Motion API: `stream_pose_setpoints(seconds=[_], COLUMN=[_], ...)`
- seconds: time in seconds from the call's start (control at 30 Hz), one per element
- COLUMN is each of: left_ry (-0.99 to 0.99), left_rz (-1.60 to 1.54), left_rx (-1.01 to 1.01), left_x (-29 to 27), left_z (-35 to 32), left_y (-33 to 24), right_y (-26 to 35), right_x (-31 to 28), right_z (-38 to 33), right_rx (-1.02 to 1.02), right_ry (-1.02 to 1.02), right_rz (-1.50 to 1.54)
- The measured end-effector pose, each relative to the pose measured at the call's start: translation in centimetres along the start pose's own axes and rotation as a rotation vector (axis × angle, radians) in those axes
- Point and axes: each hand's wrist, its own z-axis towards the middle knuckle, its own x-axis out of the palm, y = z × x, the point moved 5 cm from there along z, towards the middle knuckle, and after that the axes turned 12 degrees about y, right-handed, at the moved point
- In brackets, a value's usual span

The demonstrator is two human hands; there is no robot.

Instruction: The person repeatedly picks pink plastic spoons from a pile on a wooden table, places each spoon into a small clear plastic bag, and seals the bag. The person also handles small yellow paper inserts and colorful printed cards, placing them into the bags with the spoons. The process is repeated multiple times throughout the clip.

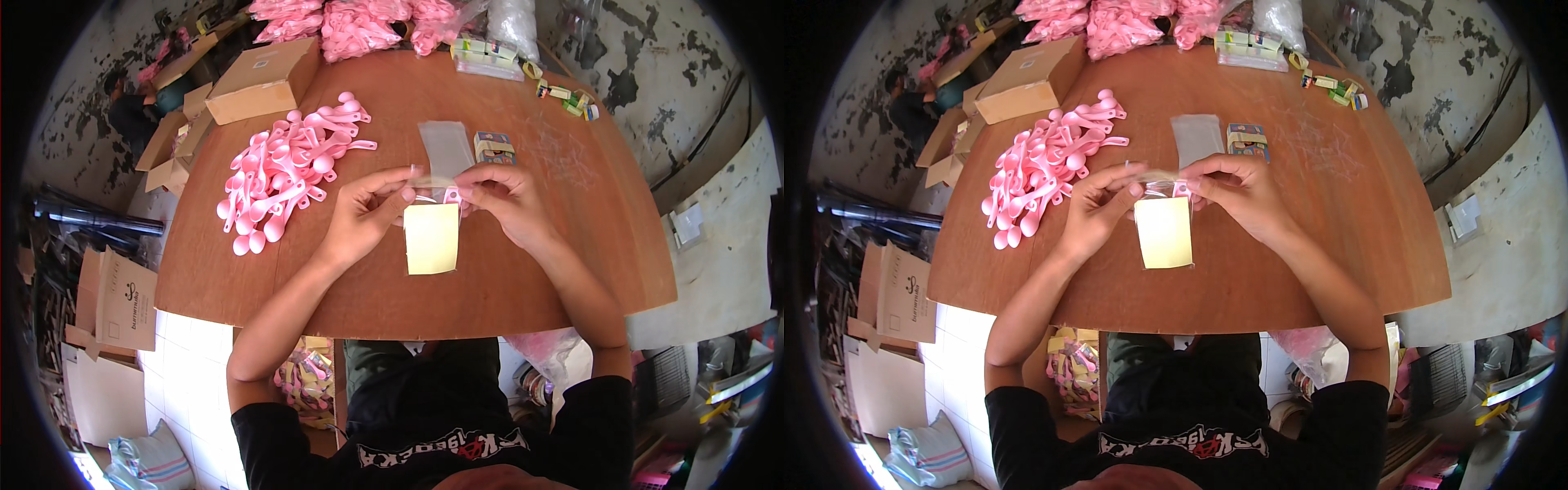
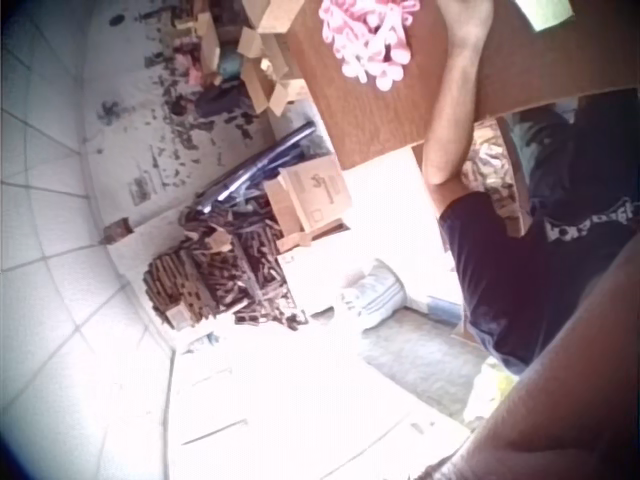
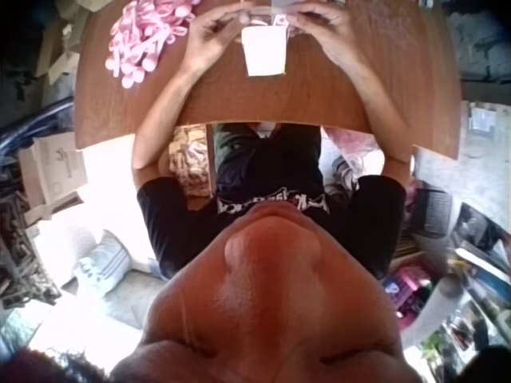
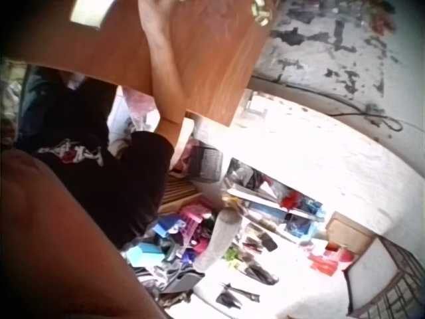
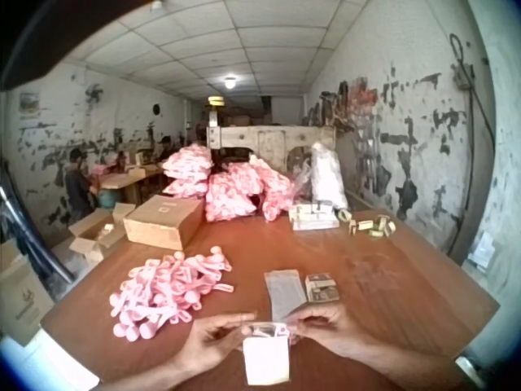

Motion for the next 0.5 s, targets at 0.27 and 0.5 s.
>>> stream_pose_setpoints(seconds=[0.27, 0.5], left_ry=[0.064, 0.069], left_rz=[0.113, 0.063], left_rx=[-0.007, -0.08], left_x=[-1.0, -0.8], left_z=[-0.1, 0.0], left_y=[1.2, 1.3], right_y=[0.9, 0.8], right_x=[0.2, 0.5], right_z=[-0.1, -0.7], right_rx=[-0.148, -0.241], right_ry=[0.147, 0.114], right_rz=[-0.298, -0.452])
